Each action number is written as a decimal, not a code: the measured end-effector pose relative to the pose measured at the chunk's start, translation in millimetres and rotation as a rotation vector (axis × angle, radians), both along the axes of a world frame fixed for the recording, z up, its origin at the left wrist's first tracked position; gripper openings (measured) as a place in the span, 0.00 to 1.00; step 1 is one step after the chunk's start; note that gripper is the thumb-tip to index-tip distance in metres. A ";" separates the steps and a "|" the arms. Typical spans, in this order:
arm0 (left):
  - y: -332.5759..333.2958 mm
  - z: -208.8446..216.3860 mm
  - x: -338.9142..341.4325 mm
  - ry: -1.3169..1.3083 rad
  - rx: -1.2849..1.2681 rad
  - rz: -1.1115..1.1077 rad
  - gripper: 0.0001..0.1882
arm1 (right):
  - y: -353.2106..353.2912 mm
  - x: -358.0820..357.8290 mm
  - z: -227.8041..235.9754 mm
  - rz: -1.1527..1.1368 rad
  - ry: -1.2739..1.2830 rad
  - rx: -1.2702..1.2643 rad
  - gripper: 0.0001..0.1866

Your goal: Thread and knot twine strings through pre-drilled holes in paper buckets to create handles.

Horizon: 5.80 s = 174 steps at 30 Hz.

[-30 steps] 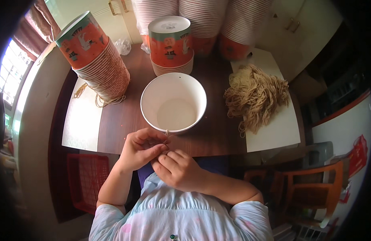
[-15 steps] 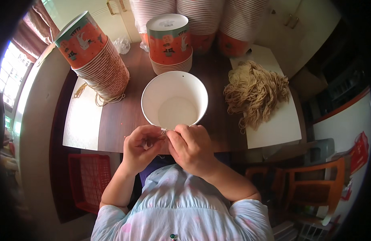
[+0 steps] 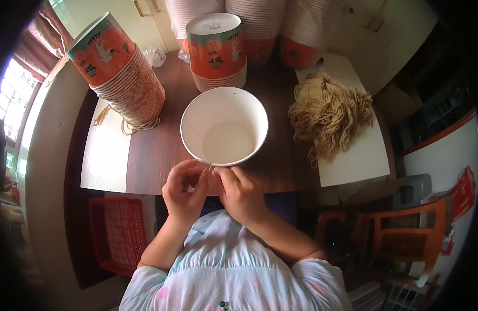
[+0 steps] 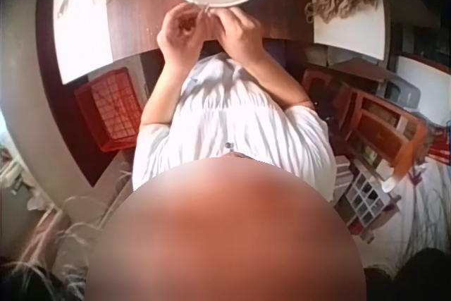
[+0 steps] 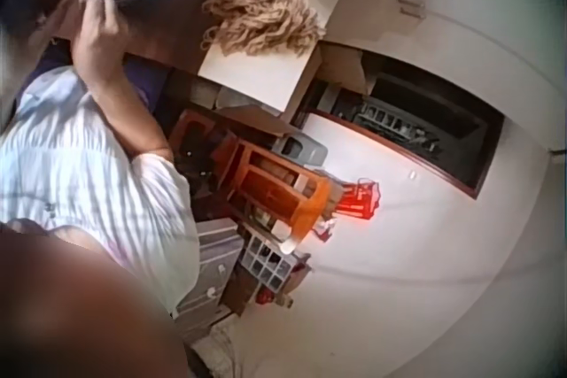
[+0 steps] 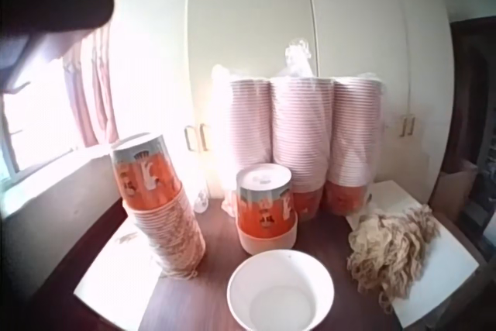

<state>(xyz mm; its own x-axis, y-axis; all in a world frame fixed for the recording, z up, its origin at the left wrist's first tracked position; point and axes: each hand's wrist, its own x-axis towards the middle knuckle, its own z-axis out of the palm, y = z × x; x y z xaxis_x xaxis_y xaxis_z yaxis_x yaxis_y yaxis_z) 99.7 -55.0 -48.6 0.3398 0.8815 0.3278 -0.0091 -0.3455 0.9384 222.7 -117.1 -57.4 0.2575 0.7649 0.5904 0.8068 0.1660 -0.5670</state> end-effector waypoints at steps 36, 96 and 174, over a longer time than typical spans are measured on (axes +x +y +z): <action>13.6 -6.3 -12.1 0.093 0.405 0.114 0.12 | 29.4 -12.2 -2.6 0.329 1.786 -0.319 0.08; 21.5 15.6 -52.7 0.145 -0.453 -0.285 0.07 | 29.6 15.6 10.3 0.105 -0.224 0.263 0.16; 95.0 107.2 -47.7 0.323 -0.325 -0.481 0.12 | 91.3 89.6 109.9 0.437 0.343 -0.291 0.07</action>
<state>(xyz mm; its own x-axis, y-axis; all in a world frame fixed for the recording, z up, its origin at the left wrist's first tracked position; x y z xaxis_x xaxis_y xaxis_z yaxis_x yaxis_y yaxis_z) 52.0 40.0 58.7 0.7568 0.6438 -0.1130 0.2071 -0.0723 0.9756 312.3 -25.8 52.5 0.0223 0.9593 0.2815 0.4636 0.2395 -0.8530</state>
